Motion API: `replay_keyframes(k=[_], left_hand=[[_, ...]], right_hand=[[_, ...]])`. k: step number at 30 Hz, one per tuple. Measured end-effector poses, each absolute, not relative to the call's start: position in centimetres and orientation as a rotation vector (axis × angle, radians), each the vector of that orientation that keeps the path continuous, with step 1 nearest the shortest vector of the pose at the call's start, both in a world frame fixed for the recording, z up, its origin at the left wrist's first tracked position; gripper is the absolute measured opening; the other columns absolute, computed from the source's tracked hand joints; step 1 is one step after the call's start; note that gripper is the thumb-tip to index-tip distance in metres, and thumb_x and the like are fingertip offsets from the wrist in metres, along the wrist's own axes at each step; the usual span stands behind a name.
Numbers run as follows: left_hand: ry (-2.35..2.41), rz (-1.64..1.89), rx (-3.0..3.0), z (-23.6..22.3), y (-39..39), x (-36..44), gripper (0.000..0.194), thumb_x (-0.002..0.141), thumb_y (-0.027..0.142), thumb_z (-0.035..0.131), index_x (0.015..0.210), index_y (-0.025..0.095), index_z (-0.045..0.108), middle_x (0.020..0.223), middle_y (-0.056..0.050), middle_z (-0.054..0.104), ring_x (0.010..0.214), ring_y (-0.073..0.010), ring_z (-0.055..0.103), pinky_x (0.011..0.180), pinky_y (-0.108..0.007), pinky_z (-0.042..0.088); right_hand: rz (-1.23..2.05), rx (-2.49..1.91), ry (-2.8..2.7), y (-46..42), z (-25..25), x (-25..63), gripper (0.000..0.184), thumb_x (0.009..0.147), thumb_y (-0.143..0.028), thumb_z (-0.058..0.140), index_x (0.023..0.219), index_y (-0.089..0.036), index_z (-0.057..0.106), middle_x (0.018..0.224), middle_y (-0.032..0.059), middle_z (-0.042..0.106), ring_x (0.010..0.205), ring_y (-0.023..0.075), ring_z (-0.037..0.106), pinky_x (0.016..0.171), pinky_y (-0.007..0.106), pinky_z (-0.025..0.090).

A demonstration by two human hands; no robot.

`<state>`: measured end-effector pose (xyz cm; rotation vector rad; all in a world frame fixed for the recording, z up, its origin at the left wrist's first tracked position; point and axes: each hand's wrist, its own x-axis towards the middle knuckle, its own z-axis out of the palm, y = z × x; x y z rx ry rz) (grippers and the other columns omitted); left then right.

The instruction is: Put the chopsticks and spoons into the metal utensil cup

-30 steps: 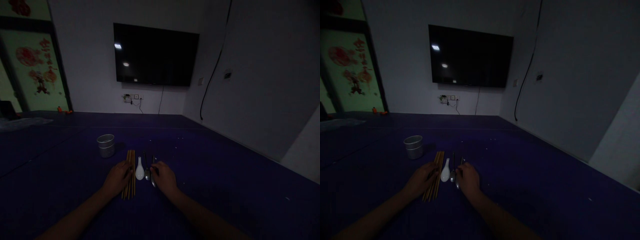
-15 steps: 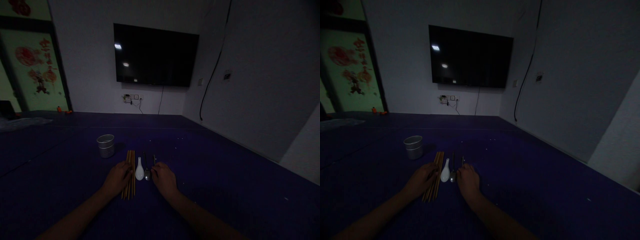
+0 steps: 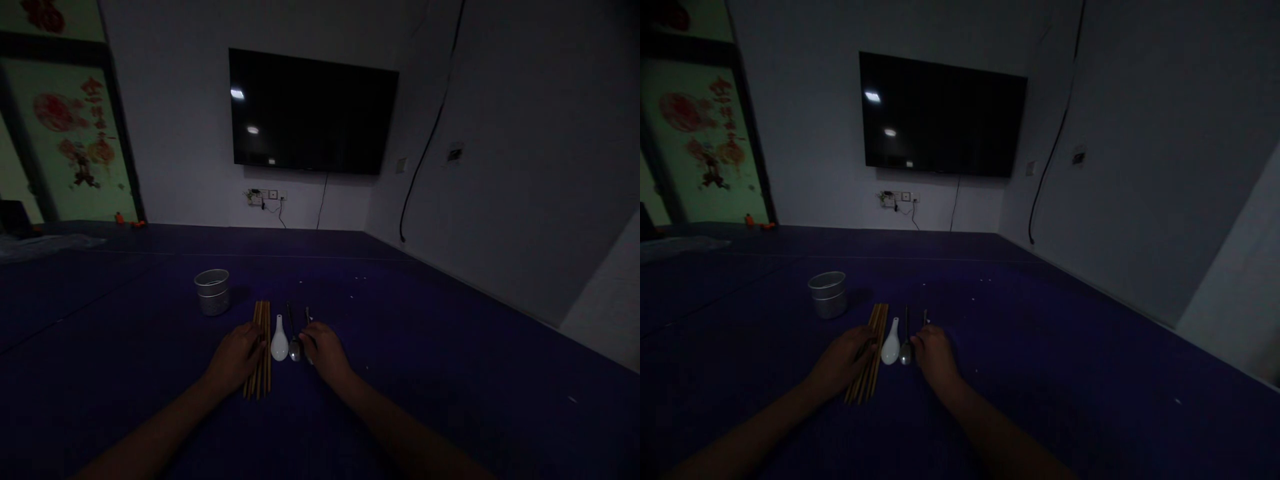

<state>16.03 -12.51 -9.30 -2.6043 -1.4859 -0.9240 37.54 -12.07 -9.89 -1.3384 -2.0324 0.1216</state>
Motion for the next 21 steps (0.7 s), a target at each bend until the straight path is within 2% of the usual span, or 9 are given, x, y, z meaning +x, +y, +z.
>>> replay_keyframes(k=[6, 16, 21], left_hand=[[-1.483, -0.919, -2.584, -9.4, -12.6, 16.0, 0.024, 0.086, 0.026, 0.043, 0.099, 0.018, 0.061, 0.1, -0.009, 0.065, 0.093, -0.021, 0.059, 0.084, -0.037, 0.046], [-1.486, -0.937, -2.561, -8.7, -12.8, 16.1, 0.027, 0.088, 0.029, 0.039, 0.1, 0.017, 0.061, 0.105, -0.01, 0.063, 0.098, -0.0211, 0.06, 0.087, -0.037, 0.047], [-1.461, -1.033, -2.284, -8.3, -12.2, 15.2, 0.034, 0.09, 0.034, 0.036, 0.111, 0.017, 0.056, 0.127, -0.012, 0.052, 0.113, -0.024, 0.052, 0.093, -0.04, 0.046]], right_hand=[[0.105, -1.317, -2.057, -12.2, -9.8, 37.6, 0.028, 0.09, -0.017, 0.043, 0.081, -0.019, 0.069, 0.085, 0.0051, 0.069, 0.085, 0.0176, 0.061, 0.08, 0.028, 0.042], [0.049, -1.339, -2.012, -12.9, -9.4, 37.5, 0.027, 0.089, -0.014, 0.044, 0.091, -0.019, 0.07, 0.1, 0.0081, 0.068, 0.099, 0.0205, 0.059, 0.086, 0.032, 0.043], [0.056, -1.281, -1.981, -13.3, -9.4, 37.5, 0.028, 0.09, -0.018, 0.042, 0.096, -0.019, 0.069, 0.107, 0.0081, 0.066, 0.101, 0.0201, 0.058, 0.091, 0.034, 0.042]])
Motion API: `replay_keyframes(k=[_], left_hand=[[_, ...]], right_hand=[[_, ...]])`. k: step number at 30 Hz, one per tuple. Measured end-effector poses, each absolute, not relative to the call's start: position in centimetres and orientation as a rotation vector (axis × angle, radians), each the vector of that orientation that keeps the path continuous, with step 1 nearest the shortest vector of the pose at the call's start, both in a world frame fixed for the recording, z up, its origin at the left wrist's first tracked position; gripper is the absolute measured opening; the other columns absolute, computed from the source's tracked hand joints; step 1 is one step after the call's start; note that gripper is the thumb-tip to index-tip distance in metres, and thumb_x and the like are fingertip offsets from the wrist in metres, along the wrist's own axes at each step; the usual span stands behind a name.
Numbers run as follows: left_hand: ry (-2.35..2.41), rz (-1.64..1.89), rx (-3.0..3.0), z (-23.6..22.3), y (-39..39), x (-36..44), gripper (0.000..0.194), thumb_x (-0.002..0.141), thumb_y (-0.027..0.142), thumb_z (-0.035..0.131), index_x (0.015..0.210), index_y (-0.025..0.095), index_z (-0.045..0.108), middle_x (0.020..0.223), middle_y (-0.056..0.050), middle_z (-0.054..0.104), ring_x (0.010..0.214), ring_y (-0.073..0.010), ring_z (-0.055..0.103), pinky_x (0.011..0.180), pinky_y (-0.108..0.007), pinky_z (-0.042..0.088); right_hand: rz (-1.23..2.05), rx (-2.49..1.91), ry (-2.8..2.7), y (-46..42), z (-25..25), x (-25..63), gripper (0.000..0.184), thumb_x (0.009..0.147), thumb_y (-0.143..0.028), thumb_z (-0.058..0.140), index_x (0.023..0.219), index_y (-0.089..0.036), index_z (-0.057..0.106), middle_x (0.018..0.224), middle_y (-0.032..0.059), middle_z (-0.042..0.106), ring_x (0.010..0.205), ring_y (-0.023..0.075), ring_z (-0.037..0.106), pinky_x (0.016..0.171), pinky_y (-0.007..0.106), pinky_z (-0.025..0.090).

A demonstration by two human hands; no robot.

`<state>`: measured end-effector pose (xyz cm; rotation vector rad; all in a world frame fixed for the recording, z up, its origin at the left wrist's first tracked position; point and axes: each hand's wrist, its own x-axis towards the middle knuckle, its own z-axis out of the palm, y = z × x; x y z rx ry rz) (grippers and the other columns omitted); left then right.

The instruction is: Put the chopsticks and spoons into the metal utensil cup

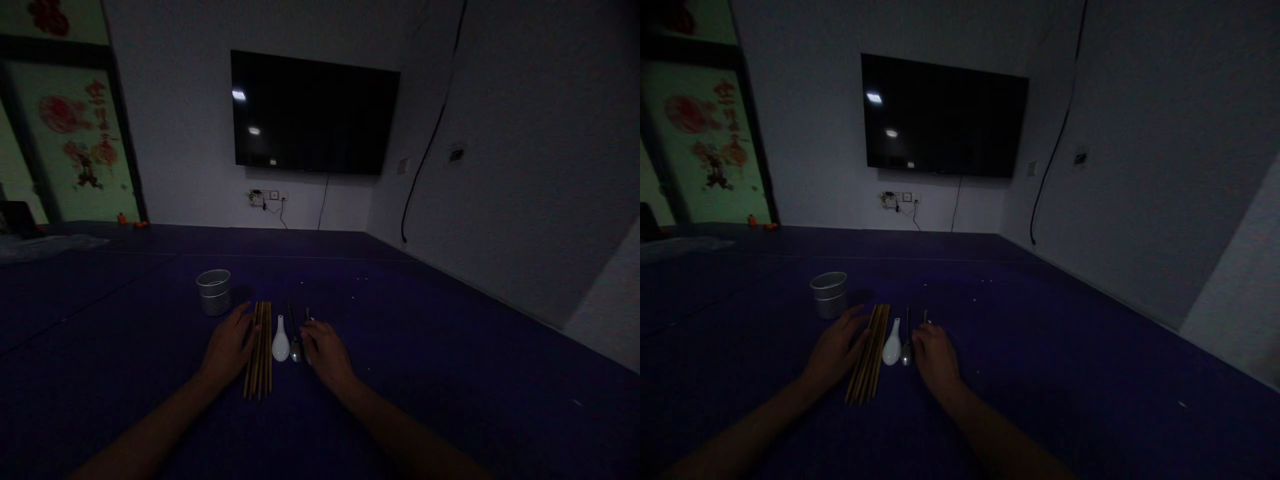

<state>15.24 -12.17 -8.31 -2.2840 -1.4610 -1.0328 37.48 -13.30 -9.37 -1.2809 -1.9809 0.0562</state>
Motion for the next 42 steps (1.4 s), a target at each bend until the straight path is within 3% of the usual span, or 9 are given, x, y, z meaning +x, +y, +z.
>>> replay_keyframes(k=[5, 8, 21, 30, 34, 38, 42], left_hand=[[-1.594, -1.009, -1.954, -7.4, -11.3, 13.5, 0.045, 0.089, 0.034, 0.036, 0.13, 0.017, 0.043, 0.145, -0.014, 0.031, 0.119, -0.0293, 0.048, 0.089, -0.042, 0.048], [-1.665, -0.939, -1.858, -7.0, -10.8, 12.3, 0.05, 0.09, 0.034, 0.035, 0.135, 0.014, 0.035, 0.146, -0.017, 0.027, 0.117, -0.0311, 0.05, 0.085, -0.041, 0.05], [-1.695, -0.849, -1.758, -6.9, -9.8, 10.7, 0.043, 0.089, 0.026, 0.036, 0.129, 0.011, 0.041, 0.128, -0.016, 0.049, 0.108, -0.0265, 0.055, 0.081, -0.035, 0.049], [-1.801, -0.773, -1.697, -6.5, -10.8, 11.1, 0.028, 0.092, 0.03, 0.034, 0.095, 0.018, 0.059, 0.092, -0.005, 0.063, 0.073, -0.0181, 0.063, 0.055, -0.025, 0.042], [-1.519, -0.958, -1.699, -6.6, -11.2, 11.5, 0.024, 0.091, 0.029, 0.038, 0.087, 0.017, 0.059, 0.082, -0.004, 0.064, 0.069, -0.0162, 0.062, 0.055, -0.024, 0.042], [-1.046, -1.104, -1.83, -6.8, -12.6, 13.4, 0.019, 0.089, 0.02, 0.041, 0.085, 0.017, 0.06, 0.08, -0.005, 0.066, 0.073, -0.0154, 0.062, 0.065, -0.024, 0.046], [-0.729, -1.196, -1.942, -7.2, -14.6, 16.1, 0.018, 0.088, 0.014, 0.043, 0.089, 0.016, 0.061, 0.078, -0.006, 0.066, 0.073, -0.015, 0.061, 0.066, -0.025, 0.047]], right_hand=[[0.073, -1.199, -2.014, -13.6, -9.6, 37.2, 0.028, 0.091, -0.023, 0.042, 0.096, -0.022, 0.069, 0.107, 0.0065, 0.065, 0.1, 0.0193, 0.059, 0.089, 0.035, 0.044], [0.062, -1.183, -2.027, -13.7, -9.6, 37.1, 0.028, 0.092, -0.025, 0.042, 0.096, -0.022, 0.069, 0.105, 0.0065, 0.066, 0.098, 0.0193, 0.06, 0.087, 0.035, 0.045], [0.043, -1.156, -2.011, -13.8, -9.6, 37.1, 0.028, 0.092, -0.026, 0.042, 0.094, -0.022, 0.069, 0.102, 0.0064, 0.067, 0.094, 0.0193, 0.061, 0.082, 0.034, 0.047], [0.045, -1.179, -2.007, -13.9, -9.4, 37.2, 0.027, 0.091, -0.025, 0.042, 0.092, -0.023, 0.069, 0.102, 0.006, 0.067, 0.096, 0.0199, 0.061, 0.083, 0.035, 0.047], [-0.018, -1.207, -1.958, -13.9, -9.3, 37.2, 0.028, 0.09, -0.025, 0.044, 0.109, -0.023, 0.064, 0.107, 0.0074, 0.066, 0.1, 0.0222, 0.059, 0.086, 0.039, 0.046], [-0.136, -1.169, -1.922, -14.4, -9.0, 37.3, 0.045, 0.087, -0.028, 0.049, 0.132, -0.024, 0.045, 0.121, 0.0083, 0.058, 0.111, 0.0237, 0.054, 0.091, 0.042, 0.044], [-0.2, -1.055, -1.963, -15.4, -8.7, 37.2, 0.041, 0.085, -0.033, 0.054, 0.125, -0.023, 0.051, 0.117, 0.0083, 0.061, 0.107, 0.0229, 0.056, 0.089, 0.039, 0.046]])
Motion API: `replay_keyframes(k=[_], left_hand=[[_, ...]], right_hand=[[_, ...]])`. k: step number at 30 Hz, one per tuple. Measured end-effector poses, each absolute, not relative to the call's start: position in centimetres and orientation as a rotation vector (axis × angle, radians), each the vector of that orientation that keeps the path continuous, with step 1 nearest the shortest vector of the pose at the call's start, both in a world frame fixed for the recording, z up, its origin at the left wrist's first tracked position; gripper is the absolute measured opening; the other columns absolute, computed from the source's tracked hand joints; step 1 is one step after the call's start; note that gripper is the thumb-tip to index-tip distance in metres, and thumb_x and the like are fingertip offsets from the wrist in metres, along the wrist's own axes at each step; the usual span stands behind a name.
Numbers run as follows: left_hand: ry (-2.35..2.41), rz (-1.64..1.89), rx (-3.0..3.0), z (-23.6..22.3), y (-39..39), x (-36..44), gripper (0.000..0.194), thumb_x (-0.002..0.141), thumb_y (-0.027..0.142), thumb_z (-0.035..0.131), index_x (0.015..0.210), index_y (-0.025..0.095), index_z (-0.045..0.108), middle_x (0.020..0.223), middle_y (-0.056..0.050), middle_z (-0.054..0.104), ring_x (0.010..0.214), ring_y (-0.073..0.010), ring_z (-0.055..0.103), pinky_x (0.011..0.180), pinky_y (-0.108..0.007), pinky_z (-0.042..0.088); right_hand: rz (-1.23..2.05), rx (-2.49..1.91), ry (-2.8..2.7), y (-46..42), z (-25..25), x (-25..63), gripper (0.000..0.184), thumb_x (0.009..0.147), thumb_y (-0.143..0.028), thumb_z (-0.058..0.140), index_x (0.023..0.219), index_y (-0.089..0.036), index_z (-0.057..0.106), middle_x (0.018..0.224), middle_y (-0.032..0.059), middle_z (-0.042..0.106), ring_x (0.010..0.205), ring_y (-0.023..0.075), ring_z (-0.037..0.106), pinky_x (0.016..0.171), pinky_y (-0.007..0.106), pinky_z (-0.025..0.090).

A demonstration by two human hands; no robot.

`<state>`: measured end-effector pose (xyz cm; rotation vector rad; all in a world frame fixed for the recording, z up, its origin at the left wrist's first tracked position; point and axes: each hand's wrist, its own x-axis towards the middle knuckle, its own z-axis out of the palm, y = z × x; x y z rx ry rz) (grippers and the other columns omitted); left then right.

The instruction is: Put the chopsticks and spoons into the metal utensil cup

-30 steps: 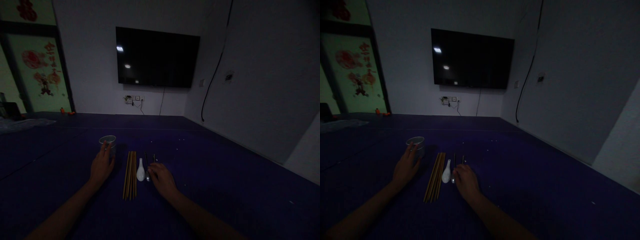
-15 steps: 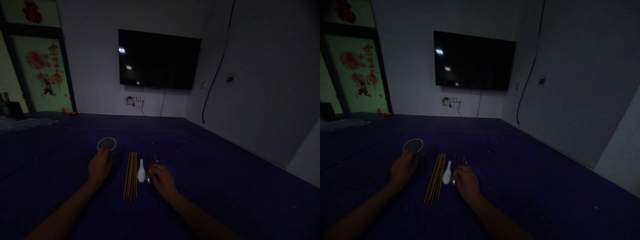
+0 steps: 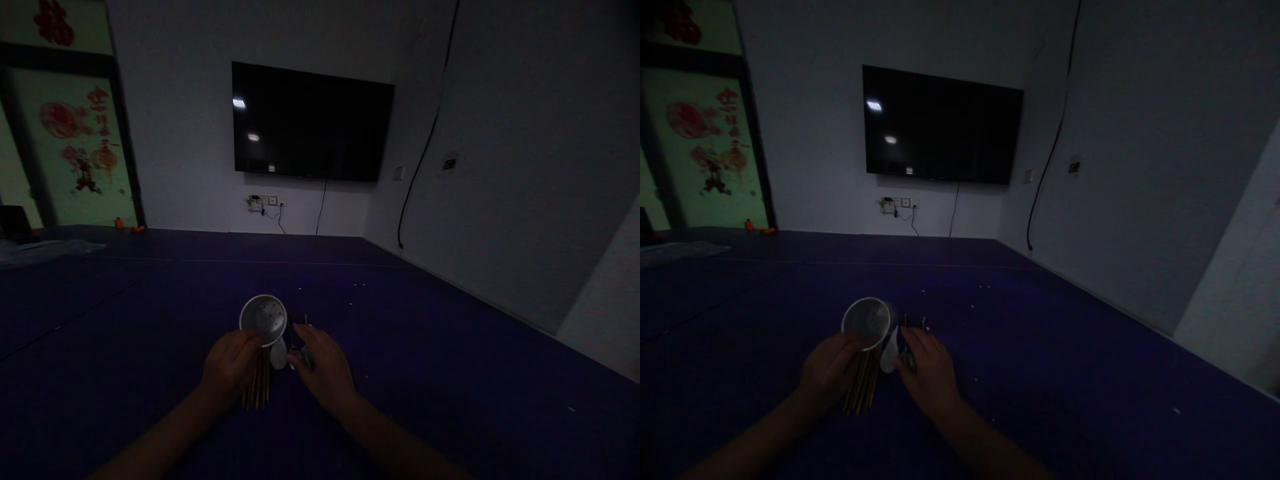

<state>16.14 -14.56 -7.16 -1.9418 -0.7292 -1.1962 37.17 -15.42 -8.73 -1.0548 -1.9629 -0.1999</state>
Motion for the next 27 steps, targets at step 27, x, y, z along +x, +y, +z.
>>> replay_keyframes(k=[27], left_hand=[[-0.443, -1.292, -2.191, -9.2, -15.0, 17.7, 0.018, 0.087, 0.013, 0.047, 0.103, 0.018, 0.054, 0.098, -0.01, 0.067, 0.078, -0.0148, 0.064, 0.063, -0.024, 0.053]], right_hand=[[-0.159, -0.9, -1.958, -16.0, -7.8, 37.8, 0.073, 0.067, -0.027, 0.063, 0.135, -0.02, 0.036, 0.132, 0.0106, 0.049, 0.121, 0.0263, 0.045, 0.101, 0.045, 0.036]])
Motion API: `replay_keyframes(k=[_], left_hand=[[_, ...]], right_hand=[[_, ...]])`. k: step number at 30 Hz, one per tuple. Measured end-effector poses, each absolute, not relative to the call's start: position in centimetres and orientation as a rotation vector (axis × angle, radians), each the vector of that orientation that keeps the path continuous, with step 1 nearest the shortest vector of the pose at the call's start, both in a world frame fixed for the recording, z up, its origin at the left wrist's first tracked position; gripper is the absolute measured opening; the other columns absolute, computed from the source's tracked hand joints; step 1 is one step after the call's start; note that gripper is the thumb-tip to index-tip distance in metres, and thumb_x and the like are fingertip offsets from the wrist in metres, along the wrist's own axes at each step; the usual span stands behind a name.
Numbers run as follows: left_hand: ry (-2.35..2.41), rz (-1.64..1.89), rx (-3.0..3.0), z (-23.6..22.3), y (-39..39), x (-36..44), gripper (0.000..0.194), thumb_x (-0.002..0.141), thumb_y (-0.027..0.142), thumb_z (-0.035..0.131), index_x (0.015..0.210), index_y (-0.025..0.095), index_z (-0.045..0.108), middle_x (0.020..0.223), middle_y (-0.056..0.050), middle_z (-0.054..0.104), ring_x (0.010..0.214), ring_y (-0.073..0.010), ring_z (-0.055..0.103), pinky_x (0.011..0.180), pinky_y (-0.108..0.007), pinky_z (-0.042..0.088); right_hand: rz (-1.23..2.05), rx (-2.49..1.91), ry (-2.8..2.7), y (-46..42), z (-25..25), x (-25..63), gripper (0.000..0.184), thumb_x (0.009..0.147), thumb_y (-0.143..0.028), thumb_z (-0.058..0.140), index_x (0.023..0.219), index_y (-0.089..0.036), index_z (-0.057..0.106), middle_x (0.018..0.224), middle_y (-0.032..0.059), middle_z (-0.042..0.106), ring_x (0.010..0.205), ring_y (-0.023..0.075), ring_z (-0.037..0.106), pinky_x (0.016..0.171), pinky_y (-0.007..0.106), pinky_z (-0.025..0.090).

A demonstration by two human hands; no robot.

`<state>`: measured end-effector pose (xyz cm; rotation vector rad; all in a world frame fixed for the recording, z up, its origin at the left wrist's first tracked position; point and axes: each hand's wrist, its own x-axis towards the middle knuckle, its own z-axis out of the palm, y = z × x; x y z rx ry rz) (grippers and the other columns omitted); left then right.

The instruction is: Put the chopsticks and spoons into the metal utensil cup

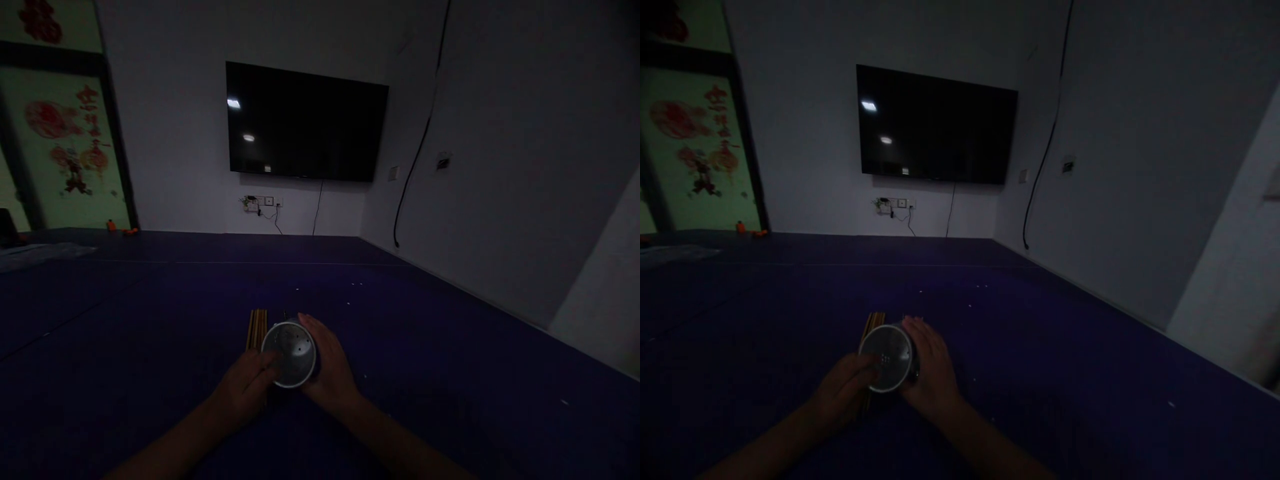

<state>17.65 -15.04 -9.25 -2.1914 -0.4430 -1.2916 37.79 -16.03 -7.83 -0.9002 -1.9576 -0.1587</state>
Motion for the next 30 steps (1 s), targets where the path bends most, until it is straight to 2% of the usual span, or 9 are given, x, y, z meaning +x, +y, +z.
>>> replay_keyframes(k=[4, 6, 9, 13, 16, 19, 25, 28, 30], left_hand=[[-0.43, -1.341, -2.196, -9.4, -15.2, 17.7, 0.032, 0.088, 0.016, 0.046, 0.12, 0.02, 0.048, 0.11, -0.011, 0.064, 0.094, -0.016, 0.062, 0.072, -0.024, 0.054], [-0.458, -1.329, -2.187, -9.2, -15.2, 17.8, 0.036, 0.086, 0.015, 0.049, 0.122, 0.02, 0.047, 0.114, -0.012, 0.061, 0.1, -0.0161, 0.06, 0.076, -0.025, 0.053], [-0.523, -1.265, -2.207, -8.7, -15.1, 17.8, 0.033, 0.084, 0.011, 0.05, 0.116, 0.019, 0.051, 0.112, -0.011, 0.062, 0.099, -0.0166, 0.06, 0.079, -0.027, 0.052], [-0.816, -1.181, -2.367, -8.1, -14.5, 17.6, 0.018, 0.087, 0.018, 0.043, 0.096, 0.017, 0.059, 0.088, -0.008, 0.066, 0.082, -0.0165, 0.062, 0.072, -0.029, 0.051], [-1.119, -1.176, -2.452, -8.2, -13.9, 17.3, 0.022, 0.088, 0.024, 0.04, 0.078, 0.018, 0.059, 0.073, -0.005, 0.062, 0.07, -0.0161, 0.06, 0.065, -0.029, 0.049], [-1.375, -1.173, -2.48, -8.4, -13.4, 16.8, 0.027, 0.088, 0.028, 0.039, 0.072, 0.019, 0.059, 0.072, -0.005, 0.062, 0.071, -0.0172, 0.06, 0.065, -0.029, 0.048], [-1.688, -1.123, -2.484, -8.5, -13.1, 16.5, 0.03, 0.086, 0.031, 0.038, 0.073, 0.019, 0.062, 0.075, -0.005, 0.065, 0.073, -0.0184, 0.061, 0.065, -0.031, 0.047], [-1.718, -1.089, -2.486, -8.4, -13.1, 16.6, 0.03, 0.085, 0.031, 0.038, 0.072, 0.019, 0.063, 0.075, -0.005, 0.065, 0.073, -0.0187, 0.062, 0.065, -0.03, 0.046], [-1.741, -1.068, -2.474, -8.4, -13.1, 16.6, 0.03, 0.085, 0.031, 0.039, 0.072, 0.019, 0.063, 0.076, -0.005, 0.066, 0.073, -0.0188, 0.062, 0.064, -0.029, 0.046]], right_hand=[[-0.109, -0.941, -1.831, -15.7, -7.8, 37.8, 0.072, 0.064, -0.03, 0.067, 0.13, -0.021, 0.041, 0.127, 0.0111, 0.053, 0.116, 0.0276, 0.049, 0.098, 0.044, 0.039], [-0.051, -1.035, -1.643, -15.1, -7.9, 38.1, 0.071, 0.064, -0.032, 0.068, 0.128, -0.02, 0.042, 0.124, 0.0118, 0.054, 0.113, 0.0277, 0.052, 0.095, 0.043, 0.041], [0.012, -1.173, -1.363, -13.8, -8.2, 39.1, 0.071, 0.065, -0.037, 0.069, 0.128, -0.017, 0.042, 0.121, 0.0136, 0.056, 0.11, 0.0288, 0.053, 0.091, 0.044, 0.042], [0.104, -1.224, -1.258, -12.1, -8.5, 40.8, 0.068, 0.063, -0.042, 0.07, 0.121, -0.016, 0.047, 0.113, 0.0136, 0.06, 0.102, 0.0286, 0.058, 0.084, 0.042, 0.045], [0.147, -1.242, -1.253, -11.6, -8.6, 41.4, 0.065, 0.062, -0.043, 0.072, 0.116, -0.016, 0.049, 0.11, 0.0131, 0.062, 0.1, 0.0283, 0.059, 0.082, 0.04, 0.046], [0.173, -1.265, -1.266, -11.5, -8.8, 41.5, 0.06, 0.062, -0.043, 0.072, 0.112, -0.017, 0.051, 0.107, 0.0123, 0.063, 0.097, 0.0279, 0.06, 0.08, 0.039, 0.047], [0.188, -1.248, -1.265, -11.4, -9.5, 41.5, 0.055, 0.065, -0.043, 0.069, 0.11, -0.017, 0.051, 0.104, 0.0116, 0.064, 0.094, 0.0272, 0.062, 0.077, 0.038, 0.049], [0.184, -1.25, -1.275, -11.0, -10.0, 41.6, 0.06, 0.067, -0.046, 0.068, 0.116, -0.017, 0.049, 0.109, 0.0133, 0.062, 0.099, 0.0286, 0.06, 0.081, 0.04, 0.048], [0.162, -1.27, -1.273, -10.9, -10.0, 41.6, 0.072, 0.068, -0.048, 0.067, 0.127, -0.015, 0.041, 0.119, 0.0165, 0.057, 0.109, 0.0305, 0.055, 0.087, 0.044, 0.045]])
